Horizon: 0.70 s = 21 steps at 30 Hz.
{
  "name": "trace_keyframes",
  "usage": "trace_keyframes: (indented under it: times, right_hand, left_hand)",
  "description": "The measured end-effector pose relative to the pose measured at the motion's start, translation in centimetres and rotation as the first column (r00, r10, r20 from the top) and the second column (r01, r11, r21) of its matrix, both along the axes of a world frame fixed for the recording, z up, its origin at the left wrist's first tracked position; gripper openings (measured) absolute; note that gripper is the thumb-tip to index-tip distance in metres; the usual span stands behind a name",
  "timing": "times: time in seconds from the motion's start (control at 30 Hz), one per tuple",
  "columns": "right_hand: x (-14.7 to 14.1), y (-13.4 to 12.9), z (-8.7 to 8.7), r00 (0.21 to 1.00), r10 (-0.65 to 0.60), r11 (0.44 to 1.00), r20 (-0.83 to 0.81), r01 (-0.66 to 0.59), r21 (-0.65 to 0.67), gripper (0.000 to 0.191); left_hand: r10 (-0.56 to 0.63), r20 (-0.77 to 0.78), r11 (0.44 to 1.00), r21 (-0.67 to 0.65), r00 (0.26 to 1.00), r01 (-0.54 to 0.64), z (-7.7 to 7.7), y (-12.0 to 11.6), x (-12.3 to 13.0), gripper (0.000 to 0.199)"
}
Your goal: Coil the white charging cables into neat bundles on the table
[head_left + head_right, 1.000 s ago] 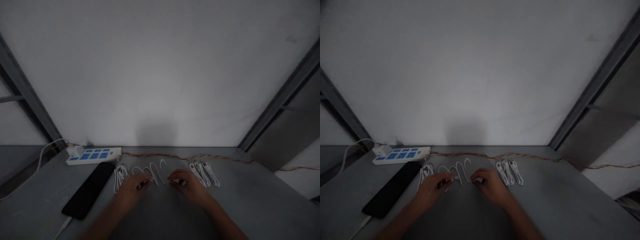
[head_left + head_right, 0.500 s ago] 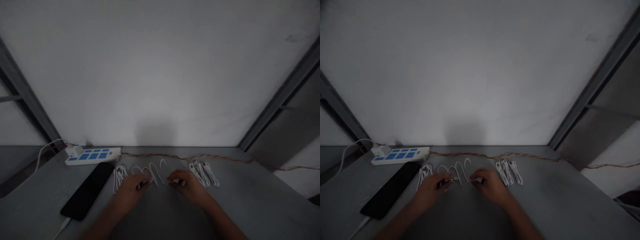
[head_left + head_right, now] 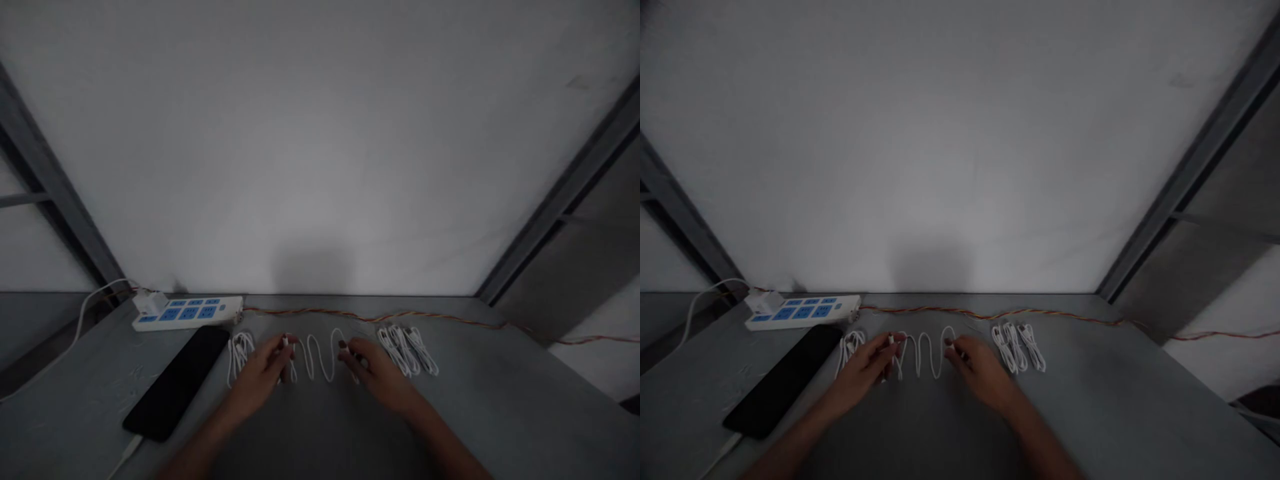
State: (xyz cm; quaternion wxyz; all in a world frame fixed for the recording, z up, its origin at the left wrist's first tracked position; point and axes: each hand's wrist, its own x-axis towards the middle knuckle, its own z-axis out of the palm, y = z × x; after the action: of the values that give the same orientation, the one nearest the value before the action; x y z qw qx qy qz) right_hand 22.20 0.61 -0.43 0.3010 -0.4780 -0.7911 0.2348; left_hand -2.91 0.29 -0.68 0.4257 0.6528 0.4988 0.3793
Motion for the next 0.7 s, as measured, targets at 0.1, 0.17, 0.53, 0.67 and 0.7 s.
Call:
trace_keyframes:
  times: [0.1,0.17,0.53,0.67,0.7]
  right_hand:
    - [0.2,0.4,-0.6,0.993,-0.106,0.992,-0.061,0.109,0.058,0.041]
    - [0.4,0.7,-1.0,0.983,-0.149,0.986,-0.107,0.156,0.065,0.039]
    - [-0.5,0.1,-1.0,0.98,-0.189,0.968,0.061,0.196,-0.155,0.019]
    - [0.0,0.6,-1.4,0.978,-0.206,0.975,0.013,0.206,-0.084,0.007]
    - [0.2,0.8,-1.5,0.97,-0.243,0.968,-0.002,0.242,-0.06,0.006]
  left_hand:
    - [0.021,0.027,0.999,-0.038,0.999,-0.02,-0.3,0.0,-0.1,0.047]
    - [0.07,-0.076,0.997,-0.024,0.995,-0.072,-0.4,0.0,-0.1,0.047]
    - [0.079,-0.605,0.992,0.123,0.792,-0.005,-0.6,-0.2,0.0,0.017]
    - [0.101,-0.578,0.992,0.121,0.81,-0.038,-0.4,0.0,0.1,0.025]
    - [0.124,-0.559,0.99,0.129,0.82,-0.062,-0.2,0.0,0.1,0.028]
